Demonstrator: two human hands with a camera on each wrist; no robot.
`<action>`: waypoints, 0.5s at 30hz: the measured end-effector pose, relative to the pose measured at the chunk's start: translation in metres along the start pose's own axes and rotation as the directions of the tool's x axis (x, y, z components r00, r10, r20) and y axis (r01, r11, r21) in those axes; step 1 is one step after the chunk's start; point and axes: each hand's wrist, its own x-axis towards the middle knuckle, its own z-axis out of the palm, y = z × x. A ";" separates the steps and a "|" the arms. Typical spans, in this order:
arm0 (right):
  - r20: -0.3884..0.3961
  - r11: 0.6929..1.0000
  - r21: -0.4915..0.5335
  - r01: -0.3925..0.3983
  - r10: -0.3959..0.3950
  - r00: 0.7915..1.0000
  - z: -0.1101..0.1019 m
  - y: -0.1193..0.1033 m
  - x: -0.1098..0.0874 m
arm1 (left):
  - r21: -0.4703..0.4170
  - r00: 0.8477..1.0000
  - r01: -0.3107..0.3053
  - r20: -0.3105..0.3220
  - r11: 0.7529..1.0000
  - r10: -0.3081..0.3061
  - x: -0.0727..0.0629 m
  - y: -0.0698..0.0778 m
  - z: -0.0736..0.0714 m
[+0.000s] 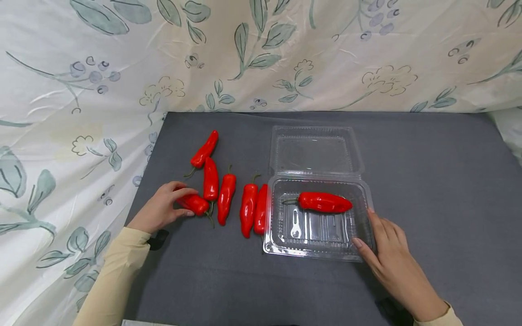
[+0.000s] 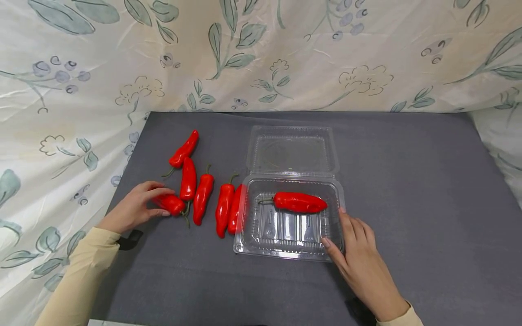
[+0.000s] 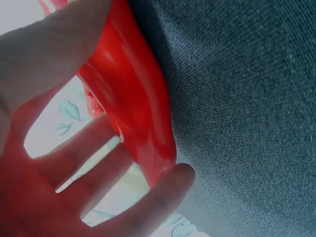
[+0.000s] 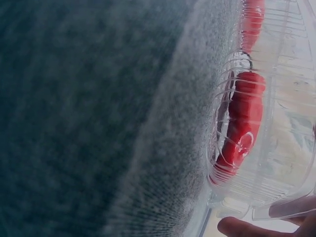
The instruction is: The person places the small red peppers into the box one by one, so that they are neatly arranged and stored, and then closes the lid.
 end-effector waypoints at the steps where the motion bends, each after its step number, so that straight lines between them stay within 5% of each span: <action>1: -0.002 1.000 0.000 0.002 -0.002 1.000 0.000 0.000 0.000 | 0.000 1.000 0.001 -0.003 1.000 -0.001 0.000 0.000 0.000; 15: -0.004 1.000 0.025 -0.002 0.002 1.000 0.000 0.001 0.001 | 0.015 1.000 -0.005 -0.026 1.000 0.005 0.000 0.003 0.001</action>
